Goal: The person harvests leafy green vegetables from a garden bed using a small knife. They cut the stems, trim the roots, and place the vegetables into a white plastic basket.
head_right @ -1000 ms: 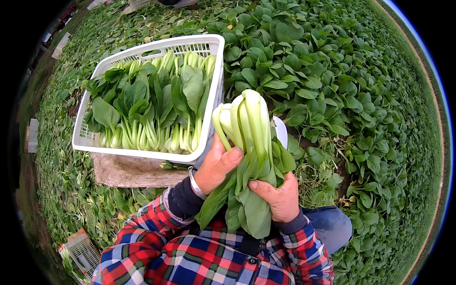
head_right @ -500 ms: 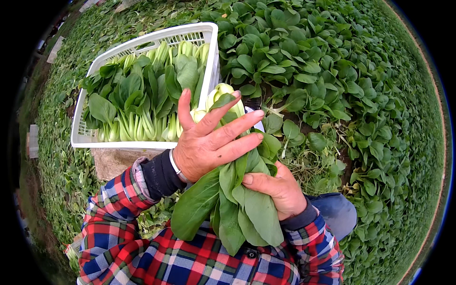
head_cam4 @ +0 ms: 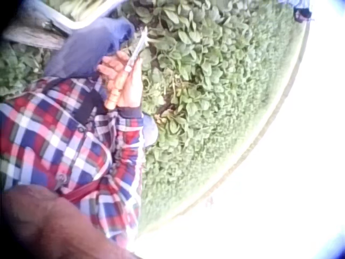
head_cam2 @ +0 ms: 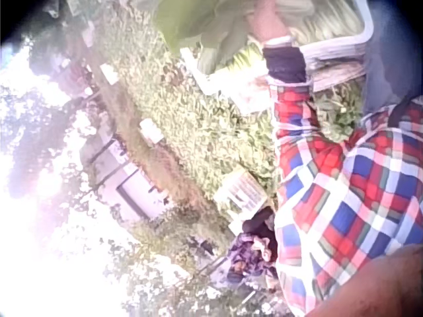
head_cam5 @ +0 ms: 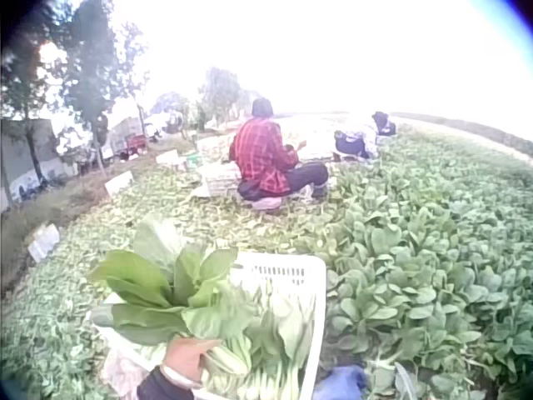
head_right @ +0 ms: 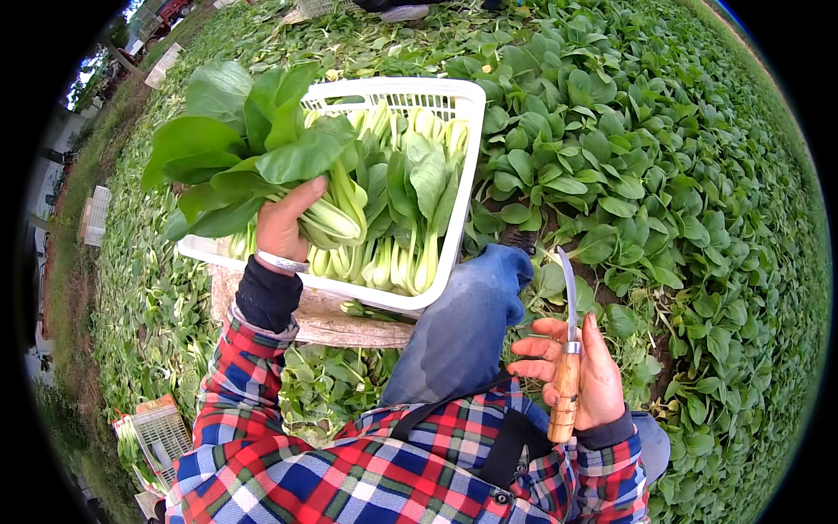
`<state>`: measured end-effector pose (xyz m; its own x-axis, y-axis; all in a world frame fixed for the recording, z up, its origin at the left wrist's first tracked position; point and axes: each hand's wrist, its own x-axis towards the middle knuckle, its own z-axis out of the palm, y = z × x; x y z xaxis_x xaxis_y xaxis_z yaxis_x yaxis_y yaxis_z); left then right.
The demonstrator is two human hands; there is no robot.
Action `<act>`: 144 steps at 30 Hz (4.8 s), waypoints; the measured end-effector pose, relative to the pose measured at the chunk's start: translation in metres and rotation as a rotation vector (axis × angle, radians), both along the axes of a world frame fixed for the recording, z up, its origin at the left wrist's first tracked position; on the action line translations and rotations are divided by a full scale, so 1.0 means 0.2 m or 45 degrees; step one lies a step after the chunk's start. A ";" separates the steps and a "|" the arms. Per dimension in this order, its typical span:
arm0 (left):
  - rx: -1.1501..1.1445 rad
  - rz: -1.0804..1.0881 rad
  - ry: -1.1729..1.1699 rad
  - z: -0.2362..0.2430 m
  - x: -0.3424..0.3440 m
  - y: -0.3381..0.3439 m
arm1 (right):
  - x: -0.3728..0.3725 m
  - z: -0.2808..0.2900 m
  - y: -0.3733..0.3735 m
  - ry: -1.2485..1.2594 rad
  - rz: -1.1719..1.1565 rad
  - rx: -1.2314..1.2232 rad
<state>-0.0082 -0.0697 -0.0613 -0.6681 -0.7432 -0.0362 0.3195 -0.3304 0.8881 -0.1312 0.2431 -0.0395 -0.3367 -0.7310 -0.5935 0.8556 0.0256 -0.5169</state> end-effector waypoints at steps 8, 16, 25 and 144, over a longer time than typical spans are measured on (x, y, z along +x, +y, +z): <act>-0.094 0.988 -0.533 -0.21 0.63 -0.91 | -0.03 -0.06 -0.01 0.052 -0.070 0.133; -0.717 0.549 -2.194 -0.55 0.67 -1.20 | -0.08 -0.10 -0.03 0.099 -0.133 0.251; -0.907 -0.036 -2.832 -1.08 0.68 -1.37 | -0.17 -0.14 -0.02 0.166 -0.269 0.397; -2.172 -0.950 -0.508 -1.06 -1.98 1.74 | -1.48 -1.52 1.10 1.024 -1.065 0.547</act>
